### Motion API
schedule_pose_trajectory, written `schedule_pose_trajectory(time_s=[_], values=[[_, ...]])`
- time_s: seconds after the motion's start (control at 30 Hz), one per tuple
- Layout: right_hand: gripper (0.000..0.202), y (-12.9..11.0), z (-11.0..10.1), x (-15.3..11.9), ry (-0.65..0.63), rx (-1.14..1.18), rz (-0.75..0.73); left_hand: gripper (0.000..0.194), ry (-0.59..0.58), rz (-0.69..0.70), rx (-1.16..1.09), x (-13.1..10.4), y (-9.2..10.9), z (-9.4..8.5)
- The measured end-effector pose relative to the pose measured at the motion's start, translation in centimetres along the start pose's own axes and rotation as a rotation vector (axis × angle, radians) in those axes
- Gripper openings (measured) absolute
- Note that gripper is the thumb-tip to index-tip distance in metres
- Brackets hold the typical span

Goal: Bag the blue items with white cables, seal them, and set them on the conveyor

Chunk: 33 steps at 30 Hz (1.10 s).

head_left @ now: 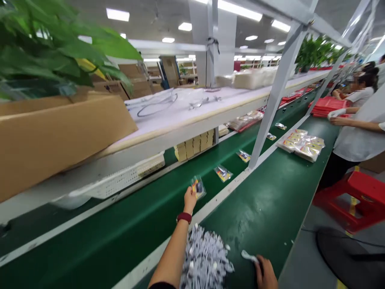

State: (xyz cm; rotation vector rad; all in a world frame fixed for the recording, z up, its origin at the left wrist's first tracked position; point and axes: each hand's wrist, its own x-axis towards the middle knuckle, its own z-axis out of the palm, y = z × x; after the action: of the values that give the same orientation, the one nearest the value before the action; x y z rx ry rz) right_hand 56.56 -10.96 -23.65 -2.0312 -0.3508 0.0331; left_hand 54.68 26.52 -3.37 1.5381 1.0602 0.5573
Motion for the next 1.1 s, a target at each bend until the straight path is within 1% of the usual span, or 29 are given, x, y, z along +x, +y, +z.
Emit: schedule_pose_trajectory(time_s=[0.03,0.07,0.1,0.17,0.27,0.33,0.4,0.43,0.5,0.57,0.63,0.7,0.8,0.93,0.97,1.0,1.03,1.1], values=[[0.038,-2.1,-1.0,0.3,-0.059,0.001,0.028,0.014,0.026,0.007,-0.005,-1.4,-0.1,-1.0],[0.040,-4.5,-2.0,0.8,-0.087,0.004,0.058,0.009,0.039,0.015,-0.010,-3.1,-0.3,-2.1],[0.043,-7.2,-2.7,1.4,-0.118,0.015,0.076,0.010,0.031,0.033,-0.017,-4.9,-0.5,-3.3],[0.045,-13.3,-3.4,3.2,-0.155,0.067,0.041,0.021,-0.046,0.143,-0.008,-8.8,-0.7,-5.9],[0.036,-22.9,-3.3,5.5,-0.223,0.201,-0.140,0.028,-0.142,0.268,0.123,-14.7,-0.3,-9.6],[0.028,-28.7,-3.0,5.7,-0.303,0.242,-0.324,0.029,-0.194,0.298,0.233,-18.3,0.2,-11.9],[0.022,-33.1,-2.6,4.7,-0.402,0.253,-0.500,0.031,-0.239,0.329,0.305,-21.6,0.6,-13.8],[0.020,-34.6,-2.2,3.8,-0.473,0.243,-0.580,0.032,-0.262,0.350,0.323,-23.0,0.7,-14.7],[0.018,-36.5,-1.4,1.4,-0.644,0.208,-0.727,0.034,-0.300,0.388,0.317,-25.5,0.7,-16.4],[0.018,-37.3,-0.4,-1.3,-0.794,0.165,-0.860,0.034,-0.313,0.393,0.278,-27.5,0.3,-18.1],[0.021,-37.7,0.3,-4.2,-0.887,0.143,-0.949,0.033,-0.290,0.358,0.227,-29.3,-0.4,-19.9],[0.026,-38.1,0.6,-6.9,-0.935,0.149,-0.960,0.032,-0.259,0.307,0.150,-31.0,-1.3,-21.7],[0.033,-39.1,0.5,-10.3,-1.018,0.183,-0.961,0.031,-0.199,0.247,0.052,-33.5,-2.5,-24.4],[0.029,-40.7,0.7,-14.2,-1.202,0.123,-1.110,0.030,-0.121,0.182,0.078,-37.4,-3.8,-27.4],[0.027,-40.9,1.0,-15.2,-1.227,0.135,-1.103,0.030,-0.098,0.170,0.072,-38.4,-4.2,-28.1],[0.026,-40.9,1.4,-16.2,-1.221,0.172,-1.046,0.031,-0.067,0.160,0.043,-39.4,-4.6,-28.8],[0.028,-40.6,1.9,-17.3,-1.190,0.226,-0.942,0.031,-0.032,0.151,-0.005,-40.3,-5.1,-29.4],[0.034,-39.7,3.1,-19.8,-1.123,0.343,-0.650,0.032,0.052,0.123,-0.111,-42.2,-6.4,-30.7]])
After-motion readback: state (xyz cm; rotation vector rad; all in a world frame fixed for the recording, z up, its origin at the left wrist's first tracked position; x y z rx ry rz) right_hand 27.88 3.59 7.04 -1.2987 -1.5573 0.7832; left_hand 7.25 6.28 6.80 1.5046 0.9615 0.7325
